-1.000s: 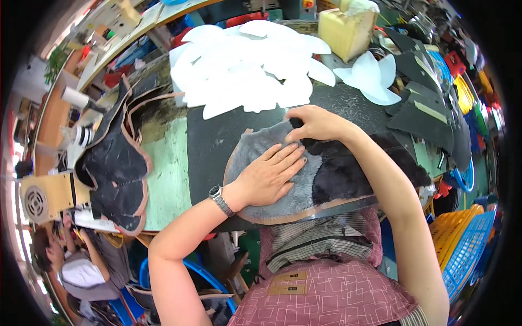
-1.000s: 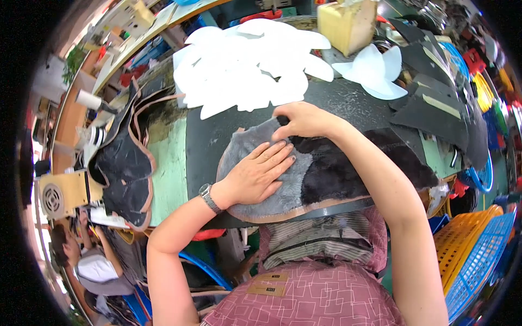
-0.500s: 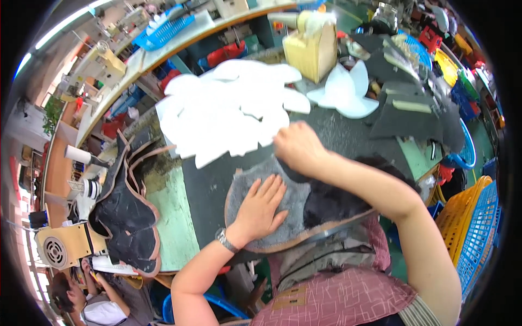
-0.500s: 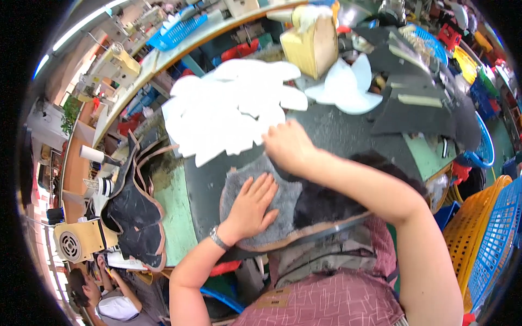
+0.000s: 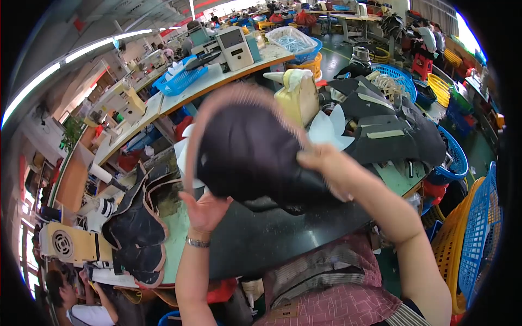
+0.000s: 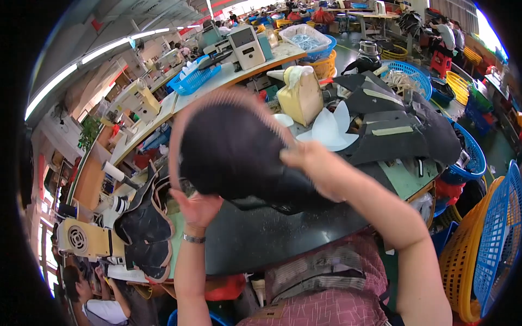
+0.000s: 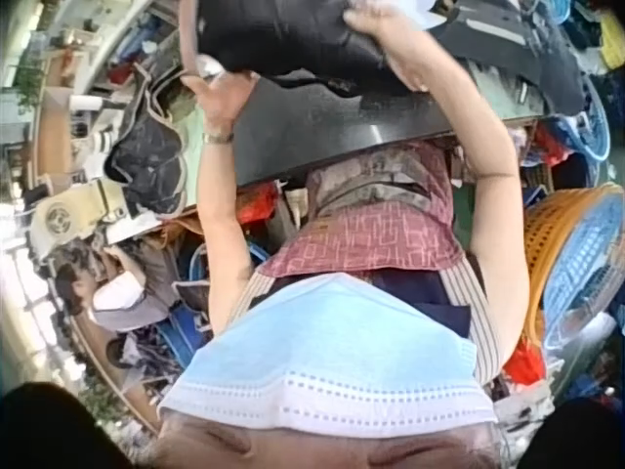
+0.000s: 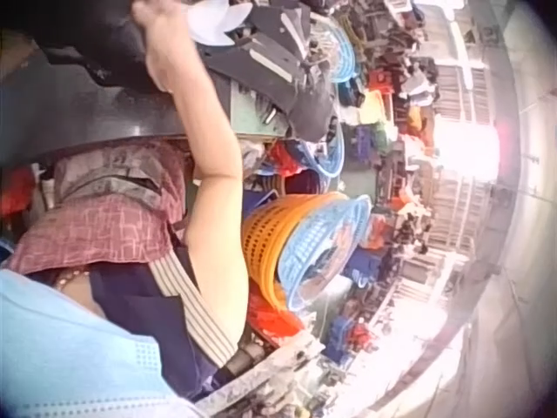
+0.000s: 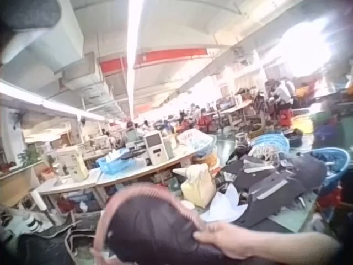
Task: Assembling and aligning shoe upper components with lining and reinforcement materials.
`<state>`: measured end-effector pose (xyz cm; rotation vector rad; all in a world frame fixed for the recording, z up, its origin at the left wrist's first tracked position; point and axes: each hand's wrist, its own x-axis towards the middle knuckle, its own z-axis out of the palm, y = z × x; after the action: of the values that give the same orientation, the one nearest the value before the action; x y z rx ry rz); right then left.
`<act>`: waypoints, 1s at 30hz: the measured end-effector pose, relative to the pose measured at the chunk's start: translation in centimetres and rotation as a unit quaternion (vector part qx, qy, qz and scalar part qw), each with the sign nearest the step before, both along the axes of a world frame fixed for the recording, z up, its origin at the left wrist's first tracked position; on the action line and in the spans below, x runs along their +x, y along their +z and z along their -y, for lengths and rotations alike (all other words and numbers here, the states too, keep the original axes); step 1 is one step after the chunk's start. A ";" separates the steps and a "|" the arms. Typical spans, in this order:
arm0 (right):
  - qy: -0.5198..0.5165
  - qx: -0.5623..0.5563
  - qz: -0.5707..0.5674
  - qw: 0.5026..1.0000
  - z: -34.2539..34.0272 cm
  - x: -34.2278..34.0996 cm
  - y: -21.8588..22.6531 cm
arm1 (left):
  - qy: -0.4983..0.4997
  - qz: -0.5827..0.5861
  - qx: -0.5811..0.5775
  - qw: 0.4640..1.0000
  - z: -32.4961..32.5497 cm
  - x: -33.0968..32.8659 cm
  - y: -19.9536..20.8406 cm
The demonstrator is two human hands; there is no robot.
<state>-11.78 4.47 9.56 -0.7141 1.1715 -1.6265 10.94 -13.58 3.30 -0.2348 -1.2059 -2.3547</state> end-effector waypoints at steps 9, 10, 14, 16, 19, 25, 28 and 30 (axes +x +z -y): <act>-0.256 -0.180 -0.459 0.831 0.0 -1.5 2.4 | 0.042 0.013 0.151 0.988 -8.2 -3.1 6.5; -0.330 -0.228 -0.479 0.781 0.5 -1.1 1.8 | -0.031 -0.003 0.206 0.978 -9.0 -3.2 6.8; -0.370 -0.229 -0.463 0.772 1.1 -1.0 1.4 | 0.042 -0.043 0.266 0.962 -10.5 -4.1 6.2; -0.377 -0.256 -0.455 0.765 1.4 -1.9 1.0 | 0.134 -0.059 0.172 0.974 -11.4 -4.4 6.4; -0.363 -0.237 -0.424 0.795 1.4 -1.9 0.6 | 0.208 0.024 -0.070 0.975 -11.2 -4.3 7.0; -0.355 -0.209 -0.482 0.773 0.6 -0.4 -0.5 | 0.312 0.075 -0.018 0.947 -11.2 -5.1 6.3; -0.332 -0.228 -0.328 0.855 1.9 -0.3 -2.4 | 0.172 0.051 0.140 0.974 -10.5 -4.3 7.2; -0.313 -0.218 -0.293 0.877 1.7 0.3 -3.1 | 0.162 0.073 0.266 0.947 -10.7 -5.2 7.9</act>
<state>-11.48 2.74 6.43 -1.2726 1.5929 -2.3605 5.78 -2.91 11.23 0.3012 -0.5665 -2.3221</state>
